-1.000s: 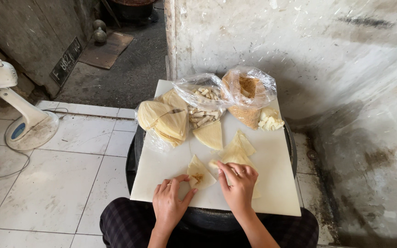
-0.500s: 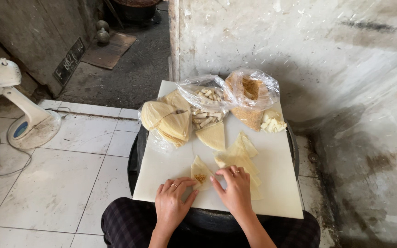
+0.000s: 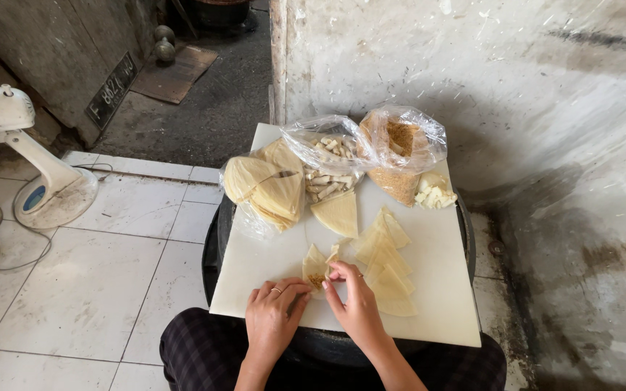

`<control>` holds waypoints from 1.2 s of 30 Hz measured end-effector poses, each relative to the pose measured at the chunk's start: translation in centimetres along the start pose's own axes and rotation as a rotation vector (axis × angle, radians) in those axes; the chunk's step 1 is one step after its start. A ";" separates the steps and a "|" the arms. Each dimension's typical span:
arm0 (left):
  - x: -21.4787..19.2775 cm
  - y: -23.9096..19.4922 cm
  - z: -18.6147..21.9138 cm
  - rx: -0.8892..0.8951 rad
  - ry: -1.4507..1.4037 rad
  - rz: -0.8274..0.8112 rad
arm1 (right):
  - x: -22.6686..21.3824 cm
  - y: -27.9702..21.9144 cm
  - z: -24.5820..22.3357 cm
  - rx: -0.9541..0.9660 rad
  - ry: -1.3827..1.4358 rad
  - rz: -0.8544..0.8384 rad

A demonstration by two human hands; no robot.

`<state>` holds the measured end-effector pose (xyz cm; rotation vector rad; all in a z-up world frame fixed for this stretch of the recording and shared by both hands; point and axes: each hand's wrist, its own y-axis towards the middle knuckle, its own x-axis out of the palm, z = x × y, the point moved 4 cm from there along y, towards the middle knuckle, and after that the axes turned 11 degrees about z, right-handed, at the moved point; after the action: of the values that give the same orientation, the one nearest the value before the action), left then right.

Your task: The person places a grainy filling onto thin triangular wrappers and folds them into small packets. They repeat this process with several wrappers, placing the finished items on the cutting board.

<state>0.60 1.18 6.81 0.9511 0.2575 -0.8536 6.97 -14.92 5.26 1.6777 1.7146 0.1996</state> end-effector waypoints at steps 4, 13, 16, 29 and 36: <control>0.3 0.0 -0.2 -0.012 0.009 0.027 | 0.1 -0.2 0.1 0.013 0.043 -0.079; 1.7 0.6 -0.7 -0.158 0.074 0.015 | 0.8 0.7 0.2 -0.015 -0.055 -0.194; 2.3 1.1 -0.7 -0.150 0.066 0.015 | 1.7 1.5 0.9 0.126 -0.068 -0.219; 2.2 1.0 -1.7 -0.090 -0.050 0.005 | 0.7 1.7 -0.4 -0.094 -0.102 -0.257; 2.7 1.0 -1.0 -0.099 0.116 0.029 | 1.9 2.2 0.0 0.015 -0.176 -0.255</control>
<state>3.27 0.86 5.32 0.9112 0.3817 -0.7530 8.93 -12.87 5.83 1.4246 1.7775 -0.0774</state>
